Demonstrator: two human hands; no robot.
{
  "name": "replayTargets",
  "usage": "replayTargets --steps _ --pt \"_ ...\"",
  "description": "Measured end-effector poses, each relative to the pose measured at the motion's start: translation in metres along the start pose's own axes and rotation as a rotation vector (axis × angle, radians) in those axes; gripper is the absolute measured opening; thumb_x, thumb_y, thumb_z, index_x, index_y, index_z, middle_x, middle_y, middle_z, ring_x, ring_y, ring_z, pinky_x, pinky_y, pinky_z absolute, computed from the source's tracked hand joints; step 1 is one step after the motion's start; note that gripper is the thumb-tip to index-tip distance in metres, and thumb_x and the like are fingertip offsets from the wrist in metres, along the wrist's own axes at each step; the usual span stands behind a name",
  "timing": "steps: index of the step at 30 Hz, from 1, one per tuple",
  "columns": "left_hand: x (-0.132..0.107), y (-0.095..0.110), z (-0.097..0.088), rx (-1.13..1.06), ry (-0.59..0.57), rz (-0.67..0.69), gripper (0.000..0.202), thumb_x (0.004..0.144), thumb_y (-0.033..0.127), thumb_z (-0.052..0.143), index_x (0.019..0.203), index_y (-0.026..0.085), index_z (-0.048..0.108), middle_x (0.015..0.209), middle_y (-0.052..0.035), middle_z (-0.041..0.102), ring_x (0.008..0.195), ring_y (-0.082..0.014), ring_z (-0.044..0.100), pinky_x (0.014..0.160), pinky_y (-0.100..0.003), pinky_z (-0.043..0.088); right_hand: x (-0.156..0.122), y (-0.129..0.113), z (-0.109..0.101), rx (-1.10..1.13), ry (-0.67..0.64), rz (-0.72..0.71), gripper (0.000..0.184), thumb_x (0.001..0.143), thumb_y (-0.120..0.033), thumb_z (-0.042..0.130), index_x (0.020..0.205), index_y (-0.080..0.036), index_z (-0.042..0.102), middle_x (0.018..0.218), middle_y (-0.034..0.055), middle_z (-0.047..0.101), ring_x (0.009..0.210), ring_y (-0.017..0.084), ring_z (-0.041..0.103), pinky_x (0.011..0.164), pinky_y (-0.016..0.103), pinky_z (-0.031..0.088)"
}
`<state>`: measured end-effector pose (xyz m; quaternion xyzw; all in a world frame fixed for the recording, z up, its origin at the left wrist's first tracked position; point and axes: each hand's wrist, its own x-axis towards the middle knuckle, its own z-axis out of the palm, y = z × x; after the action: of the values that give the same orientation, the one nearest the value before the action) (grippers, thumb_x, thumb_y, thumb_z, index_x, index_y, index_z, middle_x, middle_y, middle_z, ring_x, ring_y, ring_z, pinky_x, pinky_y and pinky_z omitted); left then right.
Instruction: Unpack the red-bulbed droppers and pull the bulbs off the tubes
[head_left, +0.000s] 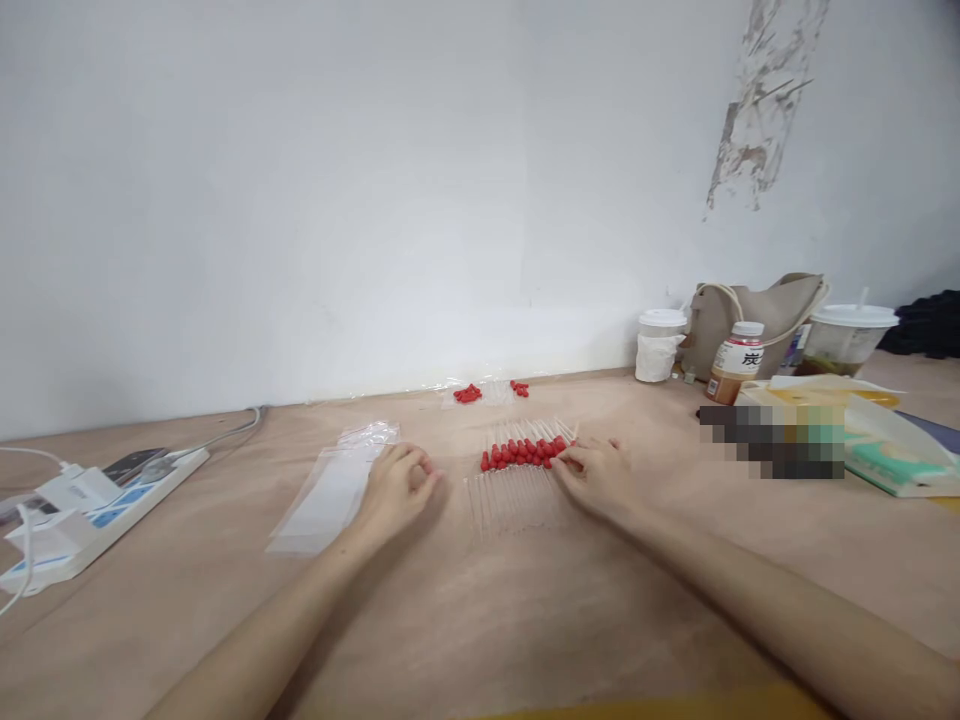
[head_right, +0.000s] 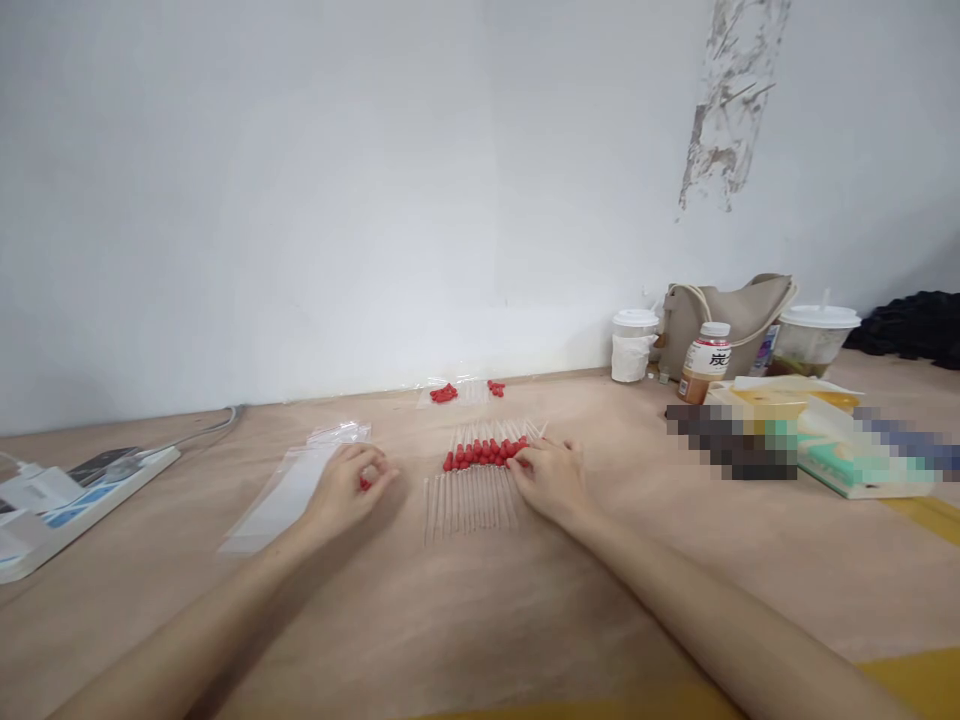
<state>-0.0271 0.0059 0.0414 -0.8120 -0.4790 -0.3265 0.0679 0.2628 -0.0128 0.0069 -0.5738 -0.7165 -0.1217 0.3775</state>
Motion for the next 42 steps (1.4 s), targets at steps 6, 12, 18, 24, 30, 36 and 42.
replayTargets --steps 6,12,18,24,30,36,42 --pt "0.046 0.018 0.044 -0.228 -0.450 -0.360 0.032 0.061 0.049 0.062 0.069 0.018 0.063 0.073 -0.0038 0.062 0.073 -0.0200 0.056 0.062 -0.027 0.040 -0.014 0.018 -0.003 0.017 0.069 0.061 0.026 0.079 -0.033 0.048 0.061 -0.022 0.063 0.055 -0.0014 0.055 0.063 0.014 0.050 0.068 0.030 0.021" --pt "0.065 0.015 0.071 -0.314 -0.582 -0.464 0.033 0.052 0.045 0.068 0.052 0.014 0.057 0.044 0.0034 0.049 0.045 -0.0109 0.045 0.046 -0.022 0.032 -0.017 0.016 -0.005 0.030 0.052 0.034 0.023 0.079 -0.031 0.049 0.064 -0.021 0.064 0.058 -0.0007 0.056 0.065 0.014 0.050 0.072 0.032 0.022" --pt "0.056 0.017 0.055 -0.261 -0.404 -0.487 0.023 0.067 0.036 0.059 0.059 0.015 0.053 0.052 0.0024 0.051 0.050 -0.0122 0.048 0.049 -0.023 0.032 -0.018 0.019 -0.002 0.038 0.047 0.027 0.024 0.080 -0.031 0.048 0.065 -0.022 0.065 0.060 -0.0001 0.056 0.066 0.014 0.051 0.073 0.033 0.025" --pt "-0.003 0.022 0.015 -0.135 -0.043 -0.110 0.011 0.081 0.030 0.045 0.083 0.020 0.050 0.083 -0.0013 0.057 0.079 -0.0173 0.051 0.072 -0.030 0.036 -0.021 0.012 -0.002 0.214 0.136 -0.092 0.030 0.080 -0.035 0.047 0.103 -0.019 0.059 0.097 0.0091 0.053 0.092 0.020 0.051 0.078 0.032 0.038" --pt "-0.052 0.022 0.015 -0.076 -0.007 0.229 0.009 0.082 0.019 0.043 0.086 0.019 0.051 0.077 -0.0017 0.056 0.075 -0.0165 0.051 0.074 -0.033 0.033 -0.026 -0.007 -0.013 0.222 -0.058 -0.408 0.057 0.079 -0.044 0.048 0.129 -0.021 0.036 0.117 0.0110 0.047 0.107 0.024 0.043 0.090 0.041 0.033" --pt "-0.048 0.020 0.022 -0.045 0.010 0.210 0.008 0.082 0.018 0.044 0.083 0.019 0.052 0.075 -0.0013 0.056 0.073 -0.0160 0.051 0.071 -0.032 0.032 -0.030 -0.023 -0.019 0.272 -0.102 -0.512 0.038 0.084 -0.034 0.042 0.120 -0.023 0.047 0.106 0.0066 0.056 0.101 0.021 0.045 0.091 0.043 0.027" --pt "-0.049 0.026 0.024 -0.059 0.060 0.311 0.008 0.083 0.018 0.045 0.080 0.018 0.053 0.075 -0.0014 0.058 0.071 -0.0146 0.051 0.075 -0.034 0.032 -0.032 -0.036 -0.008 0.191 0.002 -0.500 0.025 0.082 -0.034 0.050 0.104 -0.025 0.059 0.093 0.0038 0.062 0.092 0.018 0.049 0.092 0.044 0.022"
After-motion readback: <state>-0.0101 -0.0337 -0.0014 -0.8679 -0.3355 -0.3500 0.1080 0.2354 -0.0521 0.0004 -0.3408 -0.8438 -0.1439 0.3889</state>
